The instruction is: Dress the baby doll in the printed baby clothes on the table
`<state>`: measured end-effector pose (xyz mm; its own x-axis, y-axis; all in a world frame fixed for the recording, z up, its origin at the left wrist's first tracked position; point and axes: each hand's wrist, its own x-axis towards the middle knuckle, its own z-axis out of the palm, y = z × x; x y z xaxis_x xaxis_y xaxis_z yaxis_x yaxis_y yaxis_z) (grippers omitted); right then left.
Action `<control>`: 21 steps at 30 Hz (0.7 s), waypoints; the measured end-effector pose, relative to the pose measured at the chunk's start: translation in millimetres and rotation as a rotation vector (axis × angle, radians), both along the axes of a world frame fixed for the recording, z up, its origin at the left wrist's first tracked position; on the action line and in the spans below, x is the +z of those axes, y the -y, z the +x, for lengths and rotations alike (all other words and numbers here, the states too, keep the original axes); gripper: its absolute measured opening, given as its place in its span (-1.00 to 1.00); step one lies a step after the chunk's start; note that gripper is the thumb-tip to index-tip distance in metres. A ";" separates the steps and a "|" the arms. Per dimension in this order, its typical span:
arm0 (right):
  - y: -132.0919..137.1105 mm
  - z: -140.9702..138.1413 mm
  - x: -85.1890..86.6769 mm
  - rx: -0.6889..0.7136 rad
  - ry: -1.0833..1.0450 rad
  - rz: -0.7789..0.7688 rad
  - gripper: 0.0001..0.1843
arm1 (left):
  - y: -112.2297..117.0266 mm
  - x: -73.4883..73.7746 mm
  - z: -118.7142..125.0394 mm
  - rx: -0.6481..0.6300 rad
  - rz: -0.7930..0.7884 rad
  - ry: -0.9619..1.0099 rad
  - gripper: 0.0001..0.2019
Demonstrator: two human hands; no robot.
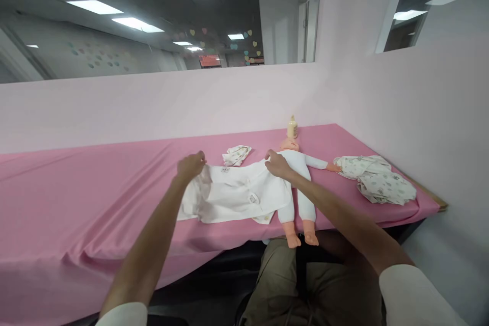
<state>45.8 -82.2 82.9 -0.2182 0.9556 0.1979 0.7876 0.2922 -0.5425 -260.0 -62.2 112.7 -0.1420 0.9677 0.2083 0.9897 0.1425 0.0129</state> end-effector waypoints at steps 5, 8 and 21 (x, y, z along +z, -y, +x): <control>-15.6 -8.5 -21.5 -0.070 0.137 0.032 -0.61 | -28.4 -52.3 17.3 -0.088 -0.067 0.022 -0.78; -19.7 2.8 -27.0 -0.079 0.156 0.032 -0.67 | -32.3 -67.0 33.3 -0.196 -0.063 0.046 -0.78; -15.4 70.5 -53.3 -0.375 -0.143 0.120 -0.86 | -3.5 -74.0 140.5 -0.599 -0.161 0.439 -0.63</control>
<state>116.4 -66.7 29.6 0.1783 0.9319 0.3159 0.7708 0.0672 -0.6335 -119.6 -58.7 38.7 0.3801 0.9191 0.1039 0.8073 -0.3845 0.4478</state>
